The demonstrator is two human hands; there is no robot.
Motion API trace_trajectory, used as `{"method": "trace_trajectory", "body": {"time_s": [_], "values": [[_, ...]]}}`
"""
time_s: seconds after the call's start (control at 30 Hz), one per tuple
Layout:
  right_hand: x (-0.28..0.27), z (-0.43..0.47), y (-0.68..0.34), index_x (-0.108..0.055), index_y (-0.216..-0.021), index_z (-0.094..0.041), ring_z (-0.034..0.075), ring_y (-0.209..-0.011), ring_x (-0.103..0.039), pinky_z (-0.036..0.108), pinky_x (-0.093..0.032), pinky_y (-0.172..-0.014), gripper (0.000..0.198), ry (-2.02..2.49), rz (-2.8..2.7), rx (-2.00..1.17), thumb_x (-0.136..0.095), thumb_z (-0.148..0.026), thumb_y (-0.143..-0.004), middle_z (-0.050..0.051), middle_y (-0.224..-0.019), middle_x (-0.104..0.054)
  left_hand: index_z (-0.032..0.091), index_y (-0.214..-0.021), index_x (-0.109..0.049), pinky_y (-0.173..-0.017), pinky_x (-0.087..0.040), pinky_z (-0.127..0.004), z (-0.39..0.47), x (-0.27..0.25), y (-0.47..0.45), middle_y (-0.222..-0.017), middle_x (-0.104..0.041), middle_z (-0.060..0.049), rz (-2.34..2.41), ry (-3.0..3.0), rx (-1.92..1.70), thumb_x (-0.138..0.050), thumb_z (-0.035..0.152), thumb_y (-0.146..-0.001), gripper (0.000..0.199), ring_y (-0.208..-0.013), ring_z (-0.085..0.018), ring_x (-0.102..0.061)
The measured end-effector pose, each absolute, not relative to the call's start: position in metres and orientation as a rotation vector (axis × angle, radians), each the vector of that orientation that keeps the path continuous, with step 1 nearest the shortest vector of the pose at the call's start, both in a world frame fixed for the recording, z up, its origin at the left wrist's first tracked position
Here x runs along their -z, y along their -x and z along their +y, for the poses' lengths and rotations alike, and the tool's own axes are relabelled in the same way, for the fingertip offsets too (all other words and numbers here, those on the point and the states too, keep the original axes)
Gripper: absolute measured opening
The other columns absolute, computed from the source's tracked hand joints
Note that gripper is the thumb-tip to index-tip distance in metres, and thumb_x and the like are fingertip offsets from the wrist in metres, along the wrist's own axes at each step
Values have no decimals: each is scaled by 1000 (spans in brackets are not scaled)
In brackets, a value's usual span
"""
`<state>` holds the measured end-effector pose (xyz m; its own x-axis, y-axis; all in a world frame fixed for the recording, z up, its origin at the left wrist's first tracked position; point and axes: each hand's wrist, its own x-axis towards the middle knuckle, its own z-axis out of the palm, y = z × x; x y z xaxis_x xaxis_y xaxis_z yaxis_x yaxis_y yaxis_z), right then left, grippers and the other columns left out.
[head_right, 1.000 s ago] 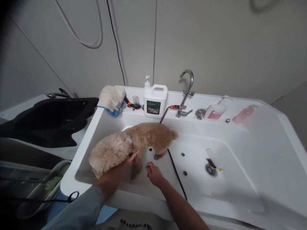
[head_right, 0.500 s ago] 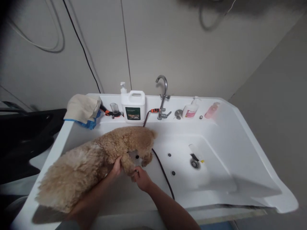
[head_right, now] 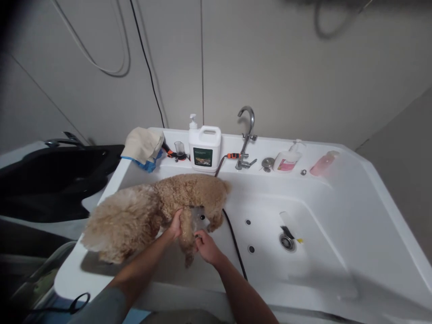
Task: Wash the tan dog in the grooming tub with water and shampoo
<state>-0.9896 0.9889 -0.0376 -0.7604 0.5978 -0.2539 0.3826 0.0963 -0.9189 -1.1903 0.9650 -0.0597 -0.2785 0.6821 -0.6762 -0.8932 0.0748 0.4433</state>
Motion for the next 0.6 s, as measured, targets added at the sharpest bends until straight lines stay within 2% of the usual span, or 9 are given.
{"method": "trace_trajectory", "body": {"time_s": [0.27,0.43,0.6], "values": [[27,989,988,-64,-112,-20,15,-66,-62,26,-45,-69,24,994,-2208,-1732,-46,-14,-98,-6,-64,-60,11,-111,-73,-84,-58,-39,962,51,1183,-76,-77,-13,1009,249,-1481,-39,60,-104,60,-74,-29,-76],[25,990,987,-62,-115,-21,15,-62,-62,25,-43,-63,24,1013,-2162,-1773,-45,-16,-99,-6,-63,-59,12,-100,-74,-83,-57,-37,964,53,1176,-74,-74,-11,1034,209,-1476,-34,68,-104,69,-72,-26,-71],[30,992,987,-62,-114,-23,15,-58,-60,25,-43,-60,22,1042,-2126,-1794,-48,-21,-97,-7,-62,-59,13,-90,-73,-83,-55,-40,959,49,1173,-69,-71,-12,988,132,-1424,-29,75,-103,77,-78,-29,-68]]}}
